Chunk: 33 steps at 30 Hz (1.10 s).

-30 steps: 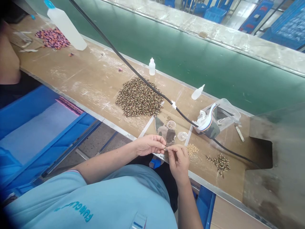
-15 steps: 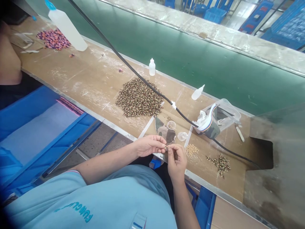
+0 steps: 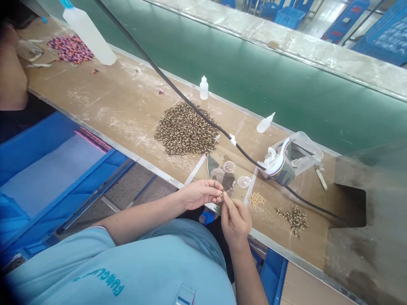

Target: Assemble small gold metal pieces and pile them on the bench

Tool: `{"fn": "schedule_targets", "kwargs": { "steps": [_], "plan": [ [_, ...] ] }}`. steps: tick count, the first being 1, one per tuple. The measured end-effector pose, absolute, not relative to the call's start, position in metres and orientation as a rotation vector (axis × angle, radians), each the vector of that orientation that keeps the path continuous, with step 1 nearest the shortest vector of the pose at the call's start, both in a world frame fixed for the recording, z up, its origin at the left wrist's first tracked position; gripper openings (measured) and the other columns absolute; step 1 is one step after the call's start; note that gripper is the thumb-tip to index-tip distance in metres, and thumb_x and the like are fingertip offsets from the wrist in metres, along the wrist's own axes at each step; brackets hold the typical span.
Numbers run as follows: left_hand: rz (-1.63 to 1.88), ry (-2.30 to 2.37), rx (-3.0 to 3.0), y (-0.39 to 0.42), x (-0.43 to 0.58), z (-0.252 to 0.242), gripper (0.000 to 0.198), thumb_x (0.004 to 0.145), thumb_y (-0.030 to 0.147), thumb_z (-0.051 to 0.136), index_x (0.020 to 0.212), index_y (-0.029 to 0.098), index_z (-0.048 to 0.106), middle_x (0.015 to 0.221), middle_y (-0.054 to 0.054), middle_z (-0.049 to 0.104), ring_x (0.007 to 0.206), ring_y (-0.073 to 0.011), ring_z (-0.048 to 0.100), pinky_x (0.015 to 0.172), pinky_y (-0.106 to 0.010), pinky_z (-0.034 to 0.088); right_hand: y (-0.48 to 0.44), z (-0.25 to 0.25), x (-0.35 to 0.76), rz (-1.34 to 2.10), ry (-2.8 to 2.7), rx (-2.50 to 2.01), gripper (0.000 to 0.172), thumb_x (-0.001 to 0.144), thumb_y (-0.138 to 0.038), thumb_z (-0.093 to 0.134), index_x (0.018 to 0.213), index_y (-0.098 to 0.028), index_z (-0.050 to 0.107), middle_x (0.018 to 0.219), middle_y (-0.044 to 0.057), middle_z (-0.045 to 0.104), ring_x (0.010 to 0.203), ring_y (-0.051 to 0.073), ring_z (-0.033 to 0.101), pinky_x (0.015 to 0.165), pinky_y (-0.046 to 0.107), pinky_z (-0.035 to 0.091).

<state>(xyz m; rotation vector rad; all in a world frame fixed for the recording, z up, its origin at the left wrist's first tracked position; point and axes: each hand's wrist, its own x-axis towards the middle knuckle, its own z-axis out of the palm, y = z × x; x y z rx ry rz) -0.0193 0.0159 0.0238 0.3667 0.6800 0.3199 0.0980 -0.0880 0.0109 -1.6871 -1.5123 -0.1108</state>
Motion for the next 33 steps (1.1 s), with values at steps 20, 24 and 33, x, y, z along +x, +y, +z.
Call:
{"fn": "schedule_targets", "kwargs": {
  "steps": [20, 24, 33],
  "plan": [
    [0.346, 0.686, 0.421, 0.01, -0.018, 0.022, 0.016, 0.066, 0.005, 0.071, 0.071, 0.009, 0.056, 0.057, -0.002, 0.063, 0.053, -0.0081, 0.062, 0.055, -0.017, 0.045, -0.091, 0.014, 0.104, 0.011, -1.549, -1.616, 0.032, 0.081, -0.014, 0.057, 0.109, -0.026, 0.065, 0.079, 0.002, 0.063, 0.067, 0.011, 0.059, 0.063, 0.025, 0.05],
    [0.344, 0.673, 0.444, 0.01, -0.018, 0.021, 0.017, 0.064, 0.006, 0.071, 0.07, 0.009, 0.056, 0.056, -0.003, 0.063, 0.053, -0.009, 0.062, 0.053, -0.016, 0.045, -0.091, 0.019, 0.108, 0.094, -1.604, -1.552, 0.034, 0.081, -0.01, 0.056, 0.109, -0.025, 0.065, 0.079, 0.001, 0.063, 0.066, 0.009, 0.059, 0.061, 0.021, 0.05],
    [0.406, 0.663, 0.485, 0.002, -0.018, 0.016, 0.036, 0.055, 0.022, 0.082, 0.074, 0.01, 0.055, 0.062, -0.004, 0.066, 0.057, -0.0114, 0.065, 0.063, -0.022, 0.049, -0.093, 0.014, 0.107, 0.162, -1.472, -1.597, 0.03, 0.081, -0.011, 0.056, 0.106, -0.025, 0.066, 0.081, 0.002, 0.061, 0.069, 0.01, 0.058, 0.063, 0.023, 0.05]
  ]
}}
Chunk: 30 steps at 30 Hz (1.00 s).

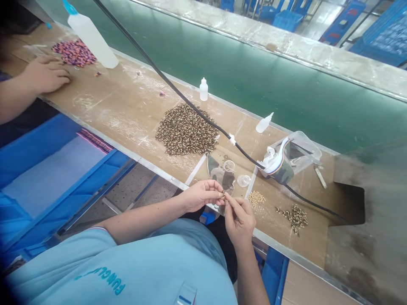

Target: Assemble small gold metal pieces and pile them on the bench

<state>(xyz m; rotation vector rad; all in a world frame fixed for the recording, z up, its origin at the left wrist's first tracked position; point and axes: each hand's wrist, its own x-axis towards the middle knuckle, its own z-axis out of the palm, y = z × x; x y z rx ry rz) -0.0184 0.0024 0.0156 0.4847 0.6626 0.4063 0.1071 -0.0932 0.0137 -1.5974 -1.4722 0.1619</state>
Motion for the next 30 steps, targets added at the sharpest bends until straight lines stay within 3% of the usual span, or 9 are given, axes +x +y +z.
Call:
{"fn": "schedule_targets", "kwargs": {
  "steps": [11, 19, 30],
  "plan": [
    [0.38, 0.649, 0.568, 0.0006, -0.0208, 0.0201, 0.041, 0.056, 0.026, 0.081, 0.088, 0.008, 0.063, 0.06, -0.003, 0.067, 0.055, -0.0102, 0.062, 0.06, -0.022, 0.047, -0.0937, 0.0135, 0.1092, 0.114, -1.521, -1.609, 0.028, 0.082, -0.014, 0.055, 0.105, -0.025, 0.067, 0.081, 0.003, 0.061, 0.067, 0.01, 0.058, 0.061, 0.023, 0.051],
    [0.379, 0.67, 0.578, -0.0008, -0.0196, 0.0171, 0.036, 0.055, 0.027, 0.08, 0.082, 0.008, 0.065, 0.06, -0.003, 0.067, 0.054, -0.0097, 0.061, 0.059, -0.022, 0.047, -0.0955, 0.0097, 0.1096, 0.011, -1.567, -1.58, 0.04, 0.08, -0.009, 0.058, 0.113, -0.03, 0.063, 0.081, 0.001, 0.058, 0.068, 0.009, 0.056, 0.061, 0.022, 0.049],
    [0.393, 0.694, 0.578, -0.0017, -0.0198, 0.0172, 0.037, 0.053, 0.029, 0.081, 0.08, 0.008, 0.065, 0.062, -0.003, 0.066, 0.054, -0.0089, 0.06, 0.059, -0.022, 0.046, -0.0987, 0.0056, 0.1114, -0.215, -1.731, -1.623, 0.042, 0.079, -0.009, 0.059, 0.116, -0.029, 0.061, 0.08, 0.001, 0.059, 0.066, 0.008, 0.055, 0.06, 0.019, 0.046]
  ]
}}
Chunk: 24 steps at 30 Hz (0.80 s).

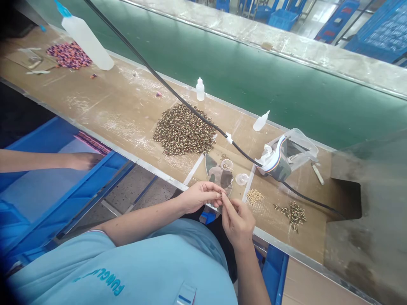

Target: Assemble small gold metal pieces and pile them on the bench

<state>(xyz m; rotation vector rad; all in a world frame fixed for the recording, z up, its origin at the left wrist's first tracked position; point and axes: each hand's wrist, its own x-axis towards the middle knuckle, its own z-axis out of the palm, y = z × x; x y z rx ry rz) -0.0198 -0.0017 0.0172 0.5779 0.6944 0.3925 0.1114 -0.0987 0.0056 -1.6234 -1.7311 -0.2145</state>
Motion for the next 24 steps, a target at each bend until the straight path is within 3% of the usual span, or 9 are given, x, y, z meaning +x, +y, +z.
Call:
{"fn": "schedule_targets", "kwargs": {
  "steps": [10, 16, 24],
  "plan": [
    [0.366, 0.694, 0.649, -0.002, -0.02, 0.018, 0.028, 0.059, 0.026, 0.077, 0.077, 0.009, 0.065, 0.061, -0.003, 0.067, 0.053, -0.009, 0.06, 0.06, -0.022, 0.047, -0.095, 0.015, 0.111, 0.025, -1.474, -1.729, 0.006, 0.082, -0.022, 0.059, 0.084, -0.02, 0.064, 0.079, 0.001, 0.056, 0.052, 0.006, 0.047, 0.051, 0.022, 0.046],
    [0.351, 0.681, 0.667, 0.0, -0.022, 0.021, 0.027, 0.059, 0.026, 0.076, 0.076, 0.01, 0.063, 0.059, -0.002, 0.066, 0.053, -0.0092, 0.06, 0.059, -0.022, 0.047, -0.091, 0.017, 0.114, 0.044, -1.584, -1.708, 0.006, 0.084, -0.023, 0.056, 0.084, -0.021, 0.062, 0.08, 0.002, 0.057, 0.06, 0.009, 0.051, 0.058, 0.024, 0.047],
    [0.325, 0.668, 0.683, 0.001, -0.023, 0.02, 0.029, 0.061, 0.028, 0.076, 0.078, 0.01, 0.061, 0.061, -0.003, 0.067, 0.054, -0.0097, 0.062, 0.06, -0.023, 0.049, -0.093, 0.016, 0.112, 0.08, -1.512, -1.706, 0.005, 0.084, -0.021, 0.055, 0.082, -0.019, 0.06, 0.079, 0.001, 0.057, 0.057, 0.008, 0.048, 0.058, 0.024, 0.044]
  ]
}}
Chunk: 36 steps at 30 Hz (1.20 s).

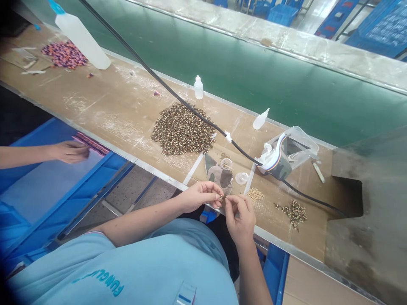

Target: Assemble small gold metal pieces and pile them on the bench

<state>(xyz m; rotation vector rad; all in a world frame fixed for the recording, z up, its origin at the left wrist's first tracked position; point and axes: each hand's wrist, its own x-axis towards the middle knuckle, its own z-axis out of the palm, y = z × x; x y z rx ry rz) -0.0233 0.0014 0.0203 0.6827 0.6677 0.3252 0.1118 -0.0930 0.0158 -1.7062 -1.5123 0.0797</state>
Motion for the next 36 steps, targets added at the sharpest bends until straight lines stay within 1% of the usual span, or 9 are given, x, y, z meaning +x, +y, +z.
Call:
{"fn": "schedule_targets", "kwargs": {
  "steps": [4, 8, 11, 16, 21, 25, 29, 32, 36],
  "plan": [
    [0.388, 0.699, 0.75, 0.005, -0.026, 0.024, 0.024, 0.064, 0.025, 0.073, 0.078, 0.011, 0.06, 0.061, -0.002, 0.066, 0.054, -0.009, 0.061, 0.06, -0.021, 0.048, -0.095, 0.007, 0.117, 0.012, -1.483, -1.835, 0.009, 0.085, -0.027, 0.054, 0.084, -0.019, 0.059, 0.077, 0.002, 0.06, 0.062, 0.011, 0.05, 0.062, 0.027, 0.041],
    [0.468, 0.734, 0.804, 0.011, -0.026, 0.024, 0.019, 0.067, 0.021, 0.07, 0.077, 0.012, 0.058, 0.061, -0.001, 0.065, 0.056, -0.0088, 0.062, 0.062, -0.021, 0.049, -0.094, 0.0, 0.119, -0.088, -1.551, -1.957, 0.021, 0.084, -0.039, 0.055, 0.078, -0.019, 0.058, 0.074, 0.002, 0.06, 0.068, 0.015, 0.052, 0.067, 0.03, 0.036],
    [0.491, 0.749, 0.844, 0.013, -0.025, 0.021, 0.016, 0.068, 0.018, 0.068, 0.077, 0.013, 0.056, 0.06, 0.001, 0.063, 0.056, -0.009, 0.063, 0.061, -0.021, 0.05, -0.092, 0.0, 0.114, -0.124, -1.571, -2.002, 0.024, 0.083, -0.043, 0.054, 0.079, -0.02, 0.059, 0.075, 0.002, 0.06, 0.071, 0.016, 0.053, 0.07, 0.031, 0.033],
    [0.508, 0.796, 0.897, 0.016, -0.022, 0.021, 0.013, 0.07, 0.014, 0.065, 0.078, 0.013, 0.056, 0.06, 0.002, 0.063, 0.056, -0.0078, 0.062, 0.06, -0.019, 0.049, -0.09, -0.001, 0.107, -0.114, -1.573, -1.976, 0.019, 0.083, -0.04, 0.056, 0.081, -0.021, 0.06, 0.077, 0.001, 0.063, 0.072, 0.015, 0.054, 0.074, 0.031, 0.031],
    [0.504, 0.799, 0.858, 0.017, -0.021, 0.022, 0.011, 0.069, 0.013, 0.064, 0.077, 0.012, 0.057, 0.06, 0.001, 0.064, 0.056, -0.0081, 0.063, 0.06, -0.019, 0.049, -0.09, -0.003, 0.108, -0.095, -1.493, -1.943, 0.018, 0.083, -0.036, 0.056, 0.078, -0.02, 0.057, 0.072, -0.001, 0.062, 0.061, 0.012, 0.051, 0.071, 0.03, 0.032],
    [0.488, 0.783, 0.807, 0.015, -0.022, 0.02, 0.014, 0.068, 0.016, 0.067, 0.078, 0.012, 0.057, 0.06, 0.0, 0.065, 0.056, -0.0091, 0.063, 0.06, -0.021, 0.05, -0.09, 0.0, 0.109, -0.058, -1.436, -1.88, 0.014, 0.083, -0.031, 0.056, 0.075, -0.02, 0.056, 0.068, -0.002, 0.061, 0.059, 0.011, 0.051, 0.071, 0.03, 0.034],
    [0.426, 0.76, 0.76, 0.012, -0.023, 0.023, 0.019, 0.065, 0.019, 0.071, 0.076, 0.011, 0.058, 0.058, -0.001, 0.065, 0.054, -0.0089, 0.062, 0.059, -0.02, 0.048, -0.087, 0.008, 0.11, -0.031, -1.492, -1.793, 0.01, 0.084, -0.026, 0.055, 0.076, -0.021, 0.058, 0.069, -0.002, 0.062, 0.061, 0.011, 0.052, 0.07, 0.029, 0.036],
    [0.391, 0.743, 0.747, 0.01, -0.024, 0.024, 0.022, 0.062, 0.022, 0.073, 0.076, 0.011, 0.06, 0.059, -0.002, 0.066, 0.053, -0.0091, 0.061, 0.058, -0.02, 0.046, -0.083, 0.012, 0.111, -0.055, -1.55, -1.746, 0.008, 0.085, -0.025, 0.055, 0.08, -0.022, 0.06, 0.072, -0.002, 0.064, 0.066, 0.012, 0.055, 0.073, 0.029, 0.037],
    [0.348, 0.729, 0.729, 0.011, -0.027, 0.024, 0.025, 0.062, 0.023, 0.074, 0.078, 0.011, 0.06, 0.061, -0.003, 0.066, 0.054, -0.0091, 0.061, 0.058, -0.02, 0.045, -0.081, 0.015, 0.114, -0.068, -1.624, -1.724, 0.008, 0.086, -0.023, 0.053, 0.084, -0.023, 0.061, 0.075, -0.001, 0.064, 0.072, 0.013, 0.057, 0.074, 0.03, 0.037]
  ]
}}
